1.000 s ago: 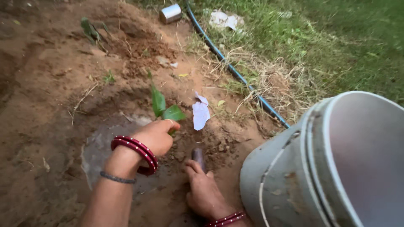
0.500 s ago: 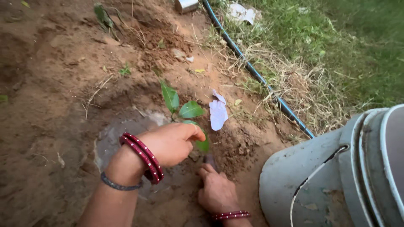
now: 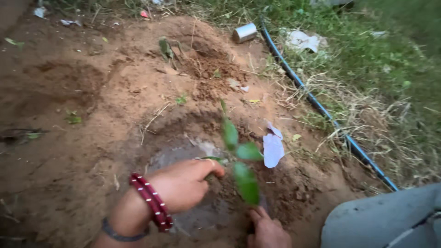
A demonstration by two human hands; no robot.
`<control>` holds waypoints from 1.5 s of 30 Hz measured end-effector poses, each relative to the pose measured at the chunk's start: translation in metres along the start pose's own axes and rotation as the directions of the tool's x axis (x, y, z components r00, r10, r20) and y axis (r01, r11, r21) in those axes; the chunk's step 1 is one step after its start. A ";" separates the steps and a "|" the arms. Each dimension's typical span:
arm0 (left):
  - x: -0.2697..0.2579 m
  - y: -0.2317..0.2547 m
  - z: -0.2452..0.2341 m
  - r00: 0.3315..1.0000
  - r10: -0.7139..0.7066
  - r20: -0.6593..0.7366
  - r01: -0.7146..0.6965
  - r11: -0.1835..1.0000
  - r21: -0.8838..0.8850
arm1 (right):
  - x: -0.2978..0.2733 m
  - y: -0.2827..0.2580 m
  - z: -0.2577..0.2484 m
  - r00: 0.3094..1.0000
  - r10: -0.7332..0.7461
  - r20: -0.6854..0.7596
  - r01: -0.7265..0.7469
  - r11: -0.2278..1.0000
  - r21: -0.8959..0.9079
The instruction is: The person digs a hole in the dirt using a trowel and their hands, places a sapling into the hole, and then fills the hole back in with dirt by hand to secure the plant.
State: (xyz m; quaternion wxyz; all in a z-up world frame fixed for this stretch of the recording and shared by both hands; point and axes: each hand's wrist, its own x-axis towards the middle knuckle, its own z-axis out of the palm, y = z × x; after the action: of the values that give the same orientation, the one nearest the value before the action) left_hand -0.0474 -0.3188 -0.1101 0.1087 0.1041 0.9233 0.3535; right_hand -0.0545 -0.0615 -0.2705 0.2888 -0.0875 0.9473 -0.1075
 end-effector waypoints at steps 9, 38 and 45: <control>-0.024 0.014 -0.014 0.965 -0.228 0.131 0.219 0.973 0.080 | 0.028 0.027 0.028 0.993 -0.112 -0.027 0.112 0.994 -0.015; -0.010 -0.049 0.055 0.931 -0.179 0.319 0.187 0.982 0.005 | -0.033 -0.015 0.000 0.913 -0.155 -0.378 0.213 0.970 0.117; -0.001 -0.045 0.061 0.920 -0.180 0.347 0.176 0.983 0.044 | -0.035 -0.006 0.011 0.863 -0.174 -0.474 0.288 0.941 0.179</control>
State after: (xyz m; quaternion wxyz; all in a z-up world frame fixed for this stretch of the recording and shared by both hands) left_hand -0.0349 -0.3131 -0.1849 0.3020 0.0816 0.8969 0.3126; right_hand -0.0193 -0.0611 -0.2598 0.0542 -0.1374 0.9502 -0.2743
